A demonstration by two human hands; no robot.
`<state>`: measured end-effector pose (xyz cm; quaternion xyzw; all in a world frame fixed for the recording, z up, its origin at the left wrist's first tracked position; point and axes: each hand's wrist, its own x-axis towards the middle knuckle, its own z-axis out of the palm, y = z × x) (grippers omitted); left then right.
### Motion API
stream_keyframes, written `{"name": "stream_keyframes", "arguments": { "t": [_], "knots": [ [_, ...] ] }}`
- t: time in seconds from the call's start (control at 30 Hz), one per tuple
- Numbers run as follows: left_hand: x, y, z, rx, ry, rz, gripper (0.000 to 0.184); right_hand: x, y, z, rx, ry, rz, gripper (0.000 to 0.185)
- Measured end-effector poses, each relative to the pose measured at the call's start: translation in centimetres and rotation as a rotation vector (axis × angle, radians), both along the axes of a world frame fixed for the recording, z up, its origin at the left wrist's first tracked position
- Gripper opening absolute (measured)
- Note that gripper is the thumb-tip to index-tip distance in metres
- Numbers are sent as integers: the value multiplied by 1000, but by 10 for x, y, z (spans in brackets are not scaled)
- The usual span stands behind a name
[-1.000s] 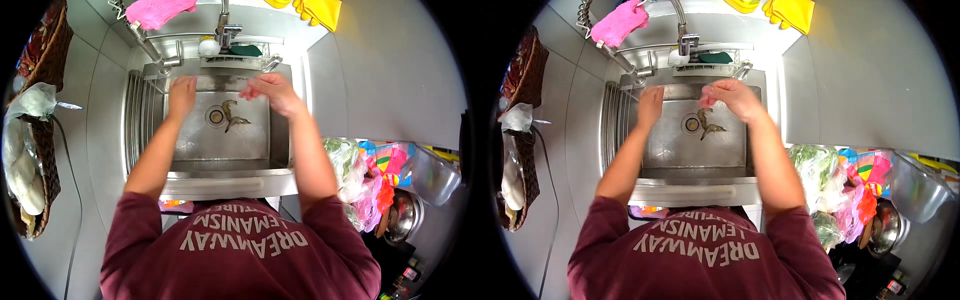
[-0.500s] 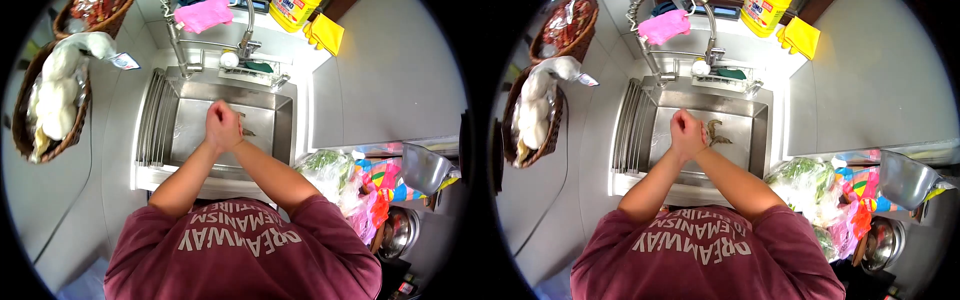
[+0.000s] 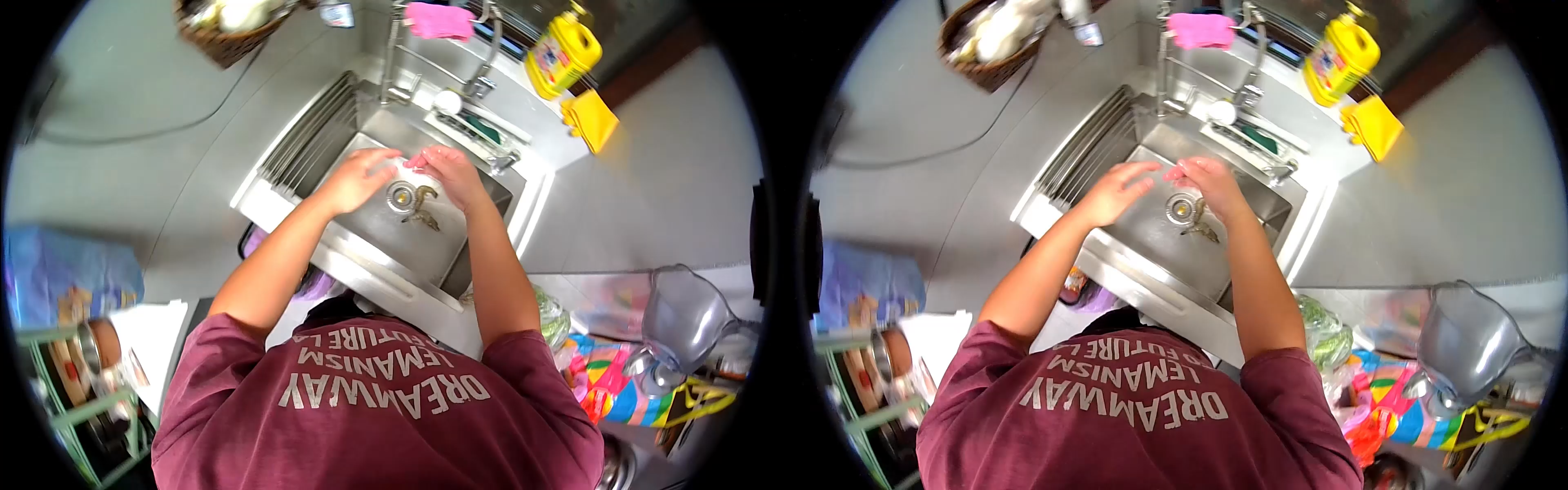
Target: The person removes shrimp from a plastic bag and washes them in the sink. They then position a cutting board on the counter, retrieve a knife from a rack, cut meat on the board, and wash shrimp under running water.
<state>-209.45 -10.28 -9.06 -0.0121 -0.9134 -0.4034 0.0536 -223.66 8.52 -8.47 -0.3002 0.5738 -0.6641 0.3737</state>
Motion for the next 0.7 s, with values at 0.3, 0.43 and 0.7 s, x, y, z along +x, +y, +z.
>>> {"name": "stream_keyframes", "arguments": {
  "t": [0.3, 0.43, 0.7],
  "knots": [
    [206, -25, 8, -184, 127, 435, 26, 136, -119, -11, 152, 1055, -15, 20],
    [320, -30, 29, -89, 82, 757, 22, 240, -170, 21, 276, 1004, 280, 25],
    [582, -43, -6, -112, 130, 1417, 22, 499, -255, 18, -168, 945, 852, 34]
  ]
}}
